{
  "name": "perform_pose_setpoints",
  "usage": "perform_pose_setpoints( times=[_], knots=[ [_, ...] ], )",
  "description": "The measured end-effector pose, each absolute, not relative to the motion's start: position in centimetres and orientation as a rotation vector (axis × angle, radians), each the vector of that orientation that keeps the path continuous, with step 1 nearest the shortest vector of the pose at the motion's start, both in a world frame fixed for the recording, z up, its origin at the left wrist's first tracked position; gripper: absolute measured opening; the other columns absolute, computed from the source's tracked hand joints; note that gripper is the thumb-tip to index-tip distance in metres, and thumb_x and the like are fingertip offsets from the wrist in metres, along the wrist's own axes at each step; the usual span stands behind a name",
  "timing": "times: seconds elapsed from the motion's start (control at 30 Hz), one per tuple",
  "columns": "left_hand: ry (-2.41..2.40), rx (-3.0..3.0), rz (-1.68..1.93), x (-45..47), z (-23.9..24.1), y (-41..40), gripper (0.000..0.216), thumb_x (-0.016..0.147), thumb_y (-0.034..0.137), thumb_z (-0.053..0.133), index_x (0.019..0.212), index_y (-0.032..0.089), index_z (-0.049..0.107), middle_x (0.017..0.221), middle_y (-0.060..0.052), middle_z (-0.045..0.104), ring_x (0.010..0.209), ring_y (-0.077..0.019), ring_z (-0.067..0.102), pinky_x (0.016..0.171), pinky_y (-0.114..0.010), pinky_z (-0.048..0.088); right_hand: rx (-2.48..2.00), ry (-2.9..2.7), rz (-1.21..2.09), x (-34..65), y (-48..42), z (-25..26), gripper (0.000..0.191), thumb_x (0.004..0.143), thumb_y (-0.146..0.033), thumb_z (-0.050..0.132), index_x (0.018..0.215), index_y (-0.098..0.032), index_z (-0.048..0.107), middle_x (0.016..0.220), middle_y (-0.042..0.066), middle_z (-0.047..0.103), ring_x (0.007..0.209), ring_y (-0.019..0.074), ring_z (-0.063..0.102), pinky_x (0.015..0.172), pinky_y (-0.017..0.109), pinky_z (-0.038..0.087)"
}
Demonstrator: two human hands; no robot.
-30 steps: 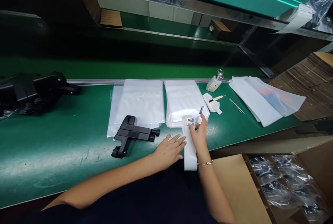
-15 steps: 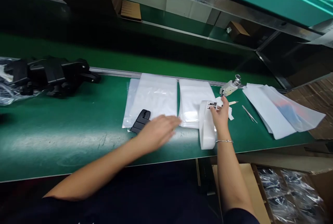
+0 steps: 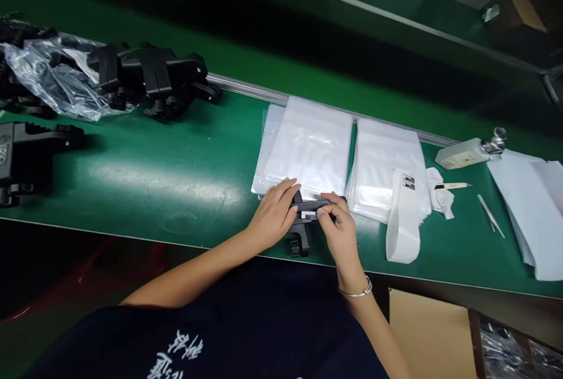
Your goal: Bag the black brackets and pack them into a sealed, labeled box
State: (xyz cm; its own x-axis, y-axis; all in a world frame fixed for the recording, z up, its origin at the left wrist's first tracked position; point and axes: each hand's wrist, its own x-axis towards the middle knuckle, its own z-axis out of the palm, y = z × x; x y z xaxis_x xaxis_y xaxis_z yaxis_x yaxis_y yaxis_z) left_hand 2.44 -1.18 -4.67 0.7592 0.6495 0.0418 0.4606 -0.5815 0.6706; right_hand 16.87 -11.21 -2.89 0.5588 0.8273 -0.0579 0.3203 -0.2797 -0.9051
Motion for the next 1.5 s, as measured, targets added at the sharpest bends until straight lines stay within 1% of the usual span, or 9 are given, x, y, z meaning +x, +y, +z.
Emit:
perform_pose_setpoints(
  times=[0.17,0.83,0.97,1.03,1.1,1.17,1.23,1.37,1.5],
  knots=[
    [0.774,2.265,0.378,2.3,-4.8,-0.7,0.045,0.094,0.023,0.036,0.139,0.018,0.04,0.147,-0.013,0.041,0.142,-0.0269,0.03,0.115,-0.049,0.03,-1.878,-0.983,0.714,18.1,-11.3,-2.8,0.019,0.081,-0.03,0.058,0.064,-0.022,0.059,0.11,0.007,0.064,0.113,0.0259,0.053,0.1,0.047,0.039],
    [0.751,2.255,0.432,2.5,-5.1,-0.6,0.044,0.093,0.021,0.038,0.137,0.016,0.042,0.144,-0.014,0.045,0.141,-0.0286,0.032,0.113,-0.049,0.033,-1.924,-1.04,0.74,18.1,-11.1,-2.2,0.019,0.083,-0.031,0.059,0.067,-0.021,0.061,0.109,0.006,0.062,0.109,0.0248,0.054,0.097,0.044,0.04],
    [0.756,2.293,0.55,2.2,-5.0,-0.7,0.046,0.094,0.023,0.04,0.139,0.015,0.039,0.146,-0.016,0.042,0.141,-0.0284,0.033,0.111,-0.048,0.036,-1.944,-1.073,0.719,18.2,-11.1,-2.1,0.019,0.084,-0.031,0.059,0.067,-0.021,0.061,0.109,0.007,0.062,0.109,0.0246,0.054,0.098,0.044,0.04],
    [0.673,2.372,0.721,1.7,-4.8,-0.9,0.045,0.094,0.024,0.044,0.137,0.015,0.042,0.142,-0.016,0.048,0.138,-0.0284,0.038,0.109,-0.047,0.037,-1.947,-1.09,0.711,18.0,-11.0,-2.1,0.019,0.084,-0.031,0.059,0.068,-0.021,0.06,0.109,0.007,0.062,0.109,0.0245,0.055,0.097,0.044,0.041],
    [0.495,2.502,0.845,1.1,-4.6,-1.0,0.036,0.092,0.024,0.05,0.128,0.016,0.053,0.128,-0.012,0.061,0.128,-0.0267,0.049,0.106,-0.044,0.04,-1.949,-1.106,0.698,17.9,-11.0,-2.1,0.019,0.084,-0.03,0.058,0.068,-0.021,0.06,0.108,0.007,0.063,0.108,0.0243,0.056,0.097,0.044,0.041],
    [0.323,2.629,0.837,0.6,-4.4,-0.9,0.027,0.091,0.023,0.053,0.116,0.019,0.062,0.114,-0.006,0.07,0.114,-0.0235,0.059,0.097,-0.04,0.043,-1.957,-1.12,0.684,17.8,-11.0,-2.0,0.019,0.084,-0.03,0.058,0.068,-0.021,0.06,0.108,0.008,0.063,0.108,0.0246,0.056,0.096,0.044,0.042],
    [0.252,2.696,0.755,0.4,-4.2,-0.5,0.024,0.092,0.024,0.053,0.112,0.022,0.066,0.109,-0.003,0.073,0.106,-0.0213,0.063,0.087,-0.037,0.044,-1.971,-1.142,0.696,18.2,-11.2,-1.8,0.021,0.085,-0.032,0.058,0.068,-0.021,0.062,0.11,0.008,0.064,0.11,0.0255,0.057,0.097,0.046,0.042],
    [0.213,2.679,0.58,0.6,-3.5,0.8,0.024,0.094,0.028,0.05,0.106,0.023,0.07,0.112,-0.001,0.072,0.104,-0.0198,0.063,0.081,-0.036,0.039,-1.971,-1.123,0.665,20.5,-12.3,-0.9,0.016,0.086,-0.038,0.062,0.084,-0.025,0.072,0.116,0.007,0.066,0.113,0.0259,0.059,0.102,0.048,0.041],
    [0.165,2.649,0.447,0.8,-2.9,1.9,0.027,0.096,0.03,0.047,0.105,0.024,0.072,0.114,-0.002,0.071,0.105,-0.0196,0.062,0.082,-0.036,0.035,-1.915,-1.162,0.744,22.5,-13.1,-1.1,0.028,0.088,-0.04,0.062,0.113,-0.03,0.069,0.13,0.005,0.061,0.126,0.0247,0.052,0.11,0.048,0.037]
  ],
)
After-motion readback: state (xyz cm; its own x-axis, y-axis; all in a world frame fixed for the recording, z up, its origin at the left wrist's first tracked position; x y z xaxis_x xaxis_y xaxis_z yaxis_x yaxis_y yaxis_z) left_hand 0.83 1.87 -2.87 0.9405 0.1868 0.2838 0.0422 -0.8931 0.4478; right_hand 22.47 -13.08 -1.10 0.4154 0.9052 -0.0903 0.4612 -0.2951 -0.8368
